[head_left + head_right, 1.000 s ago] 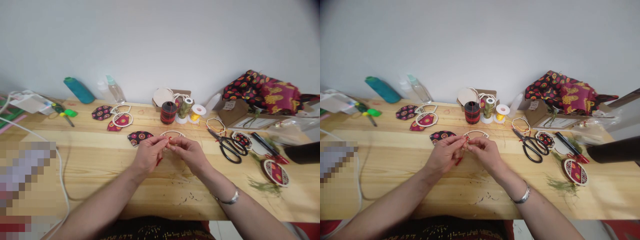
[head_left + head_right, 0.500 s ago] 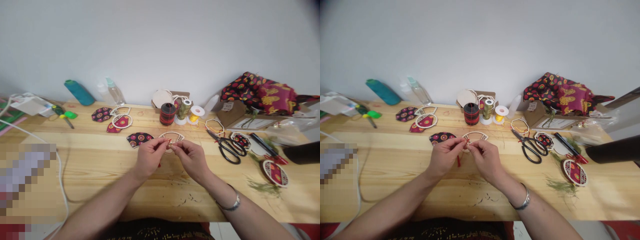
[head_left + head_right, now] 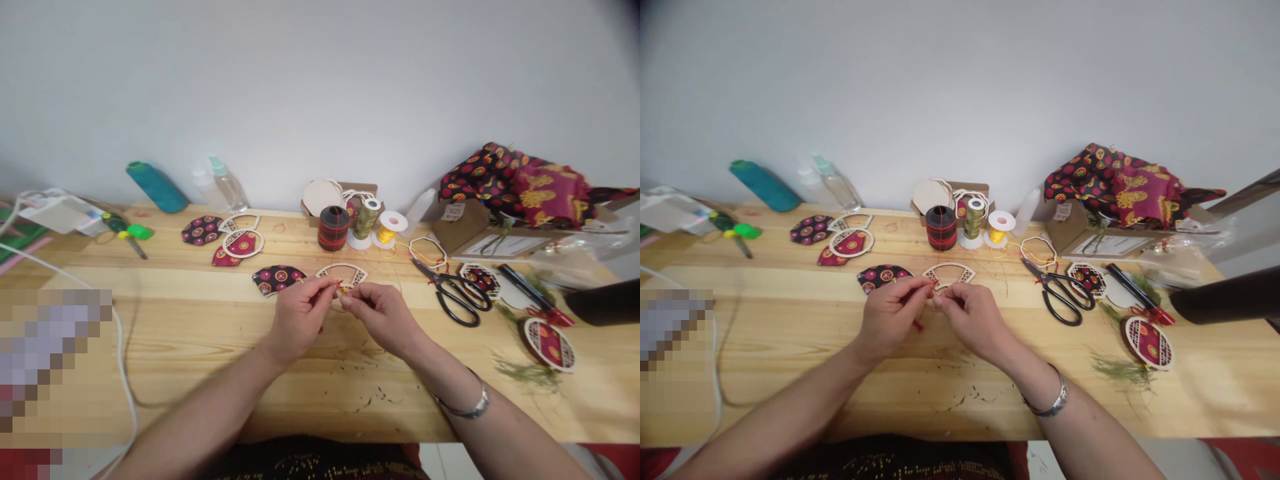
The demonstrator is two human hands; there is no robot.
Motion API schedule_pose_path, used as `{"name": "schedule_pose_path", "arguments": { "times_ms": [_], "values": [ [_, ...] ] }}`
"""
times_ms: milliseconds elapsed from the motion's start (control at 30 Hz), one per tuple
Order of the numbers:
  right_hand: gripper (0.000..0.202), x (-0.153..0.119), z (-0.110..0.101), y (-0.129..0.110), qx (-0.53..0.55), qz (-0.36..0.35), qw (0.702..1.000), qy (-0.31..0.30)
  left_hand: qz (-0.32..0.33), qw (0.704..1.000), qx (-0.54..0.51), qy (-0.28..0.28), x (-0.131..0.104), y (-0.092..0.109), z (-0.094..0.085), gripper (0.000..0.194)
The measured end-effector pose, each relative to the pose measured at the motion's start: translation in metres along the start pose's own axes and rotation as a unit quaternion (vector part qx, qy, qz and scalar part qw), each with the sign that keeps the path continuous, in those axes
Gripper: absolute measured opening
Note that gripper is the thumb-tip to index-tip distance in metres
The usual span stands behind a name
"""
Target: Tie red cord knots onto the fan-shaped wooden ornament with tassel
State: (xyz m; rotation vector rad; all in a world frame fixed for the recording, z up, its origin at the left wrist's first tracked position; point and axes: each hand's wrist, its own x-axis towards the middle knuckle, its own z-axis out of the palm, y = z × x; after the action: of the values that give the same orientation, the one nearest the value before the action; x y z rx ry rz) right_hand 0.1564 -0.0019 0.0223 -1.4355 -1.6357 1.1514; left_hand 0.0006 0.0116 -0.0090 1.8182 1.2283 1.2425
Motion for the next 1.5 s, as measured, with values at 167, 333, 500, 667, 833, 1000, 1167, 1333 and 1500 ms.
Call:
{"name": "schedule_pose_path", "arguments": {
  "times_ms": [167, 333, 500, 667, 833, 1000, 1167, 1333, 1500],
  "values": [
    [0.024, 0.000, -0.004, 0.001, -0.052, -0.012, 0.999, -0.001, 0.058, 0.997, 0.042, 0.008, 0.003, 0.004, -0.001, 0.015],
    [0.024, -0.002, -0.008, 0.003, -0.138, -0.050, 0.989, 0.021, 0.114, 0.990, 0.086, 0.006, 0.004, 0.006, -0.002, 0.017],
    [0.020, -0.004, -0.009, 0.003, -0.225, -0.070, 0.971, 0.039, 0.155, 0.981, 0.120, 0.001, 0.003, 0.003, -0.001, 0.017],
    [0.017, -0.004, -0.008, 0.003, -0.254, -0.103, 0.959, 0.066, 0.187, 0.973, 0.133, 0.004, 0.002, 0.002, 0.001, 0.015],
    [0.013, -0.004, -0.005, 0.008, -0.224, -0.125, 0.962, 0.095, 0.200, 0.969, 0.143, -0.004, 0.001, 0.001, 0.002, 0.016],
    [0.008, -0.004, -0.001, 0.009, -0.164, -0.131, 0.971, 0.116, 0.212, 0.966, 0.146, -0.008, 0.000, 0.000, 0.003, 0.018],
    [0.003, -0.002, 0.004, 0.008, 0.001, -0.060, 0.992, 0.107, 0.235, 0.959, 0.156, -0.004, -0.001, -0.001, 0.002, 0.019],
    [0.028, 0.001, 0.005, 0.008, 0.111, -0.017, 0.990, 0.085, 0.254, 0.952, 0.170, -0.008, -0.001, -0.002, 0.002, 0.018],
    [0.017, 0.002, 0.003, 0.004, 0.152, -0.003, 0.987, 0.056, 0.263, 0.945, 0.195, -0.014, -0.001, -0.003, 0.001, 0.018]
  ]
}}
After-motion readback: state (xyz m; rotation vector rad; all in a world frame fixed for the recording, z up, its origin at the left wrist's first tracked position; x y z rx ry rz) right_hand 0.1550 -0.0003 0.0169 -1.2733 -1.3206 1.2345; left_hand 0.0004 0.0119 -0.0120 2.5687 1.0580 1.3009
